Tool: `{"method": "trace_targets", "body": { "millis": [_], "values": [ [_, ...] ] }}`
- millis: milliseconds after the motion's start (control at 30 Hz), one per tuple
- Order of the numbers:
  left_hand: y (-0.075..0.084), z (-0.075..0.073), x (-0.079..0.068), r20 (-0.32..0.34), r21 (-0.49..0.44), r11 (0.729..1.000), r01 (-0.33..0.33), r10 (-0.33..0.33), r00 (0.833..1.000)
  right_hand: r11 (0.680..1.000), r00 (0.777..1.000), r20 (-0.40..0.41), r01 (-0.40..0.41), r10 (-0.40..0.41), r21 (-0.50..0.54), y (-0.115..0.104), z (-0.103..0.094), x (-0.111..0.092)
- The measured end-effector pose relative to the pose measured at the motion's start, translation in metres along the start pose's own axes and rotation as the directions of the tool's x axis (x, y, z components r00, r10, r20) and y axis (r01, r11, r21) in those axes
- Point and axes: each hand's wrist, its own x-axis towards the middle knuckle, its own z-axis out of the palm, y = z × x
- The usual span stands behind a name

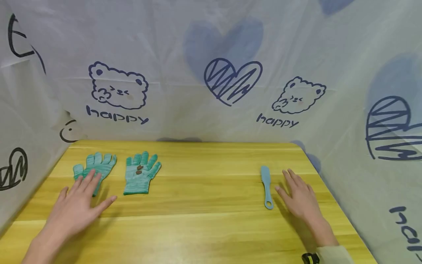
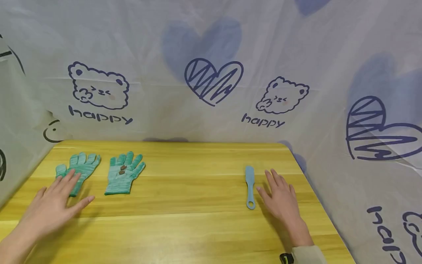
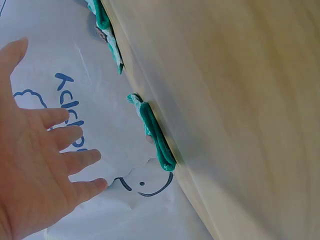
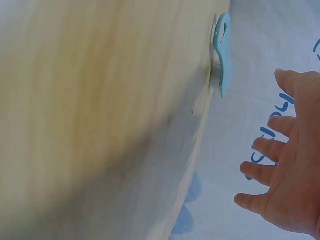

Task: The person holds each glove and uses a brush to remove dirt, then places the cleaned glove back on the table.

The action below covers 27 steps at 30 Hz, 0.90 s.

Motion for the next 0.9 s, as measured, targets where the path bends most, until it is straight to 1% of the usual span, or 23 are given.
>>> {"method": "trace_targets", "body": {
  "millis": [133, 267, 367, 467, 600, 733, 900],
  "values": [
    [0.003, -0.004, 0.003, -0.032, -0.029, 1.0, 0.006, -0.007, 0.999, 0.999, 0.999, -0.049, 0.013, -0.011, 0.052, -0.003, 0.001, 0.0],
    [0.006, -0.007, 0.008, -0.091, -0.062, 0.998, 0.019, -0.024, 0.996, 0.995, 0.995, -0.099, 0.021, -0.011, 0.1, -0.007, 0.001, 0.002],
    [0.009, -0.009, 0.012, -0.125, -0.083, 0.996, 0.035, -0.045, 0.991, 0.991, 0.994, -0.113, 0.01, 0.005, 0.136, -0.01, 0.001, 0.005],
    [0.012, -0.008, 0.017, -0.149, -0.094, 0.995, 0.034, -0.048, 0.988, 0.987, 0.995, -0.096, -0.01, 0.026, 0.162, -0.011, 0.001, 0.007],
    [0.017, -0.006, 0.023, -0.16, -0.1, 0.995, 0.015, -0.031, 0.987, 0.984, 0.997, -0.071, -0.028, 0.04, 0.174, -0.012, 0.001, 0.009],
    [0.021, -0.004, 0.032, -0.144, -0.129, 0.992, 0.009, -0.027, 0.989, 0.985, 0.999, -0.037, -0.032, 0.038, 0.169, -0.013, 0.0, 0.013],
    [0.021, -0.005, 0.045, -0.101, -0.178, 0.984, 0.013, -0.031, 0.994, 0.987, 0.999, 0.046, -0.02, 0.013, 0.162, -0.014, 0.001, 0.022]
  ]
}}
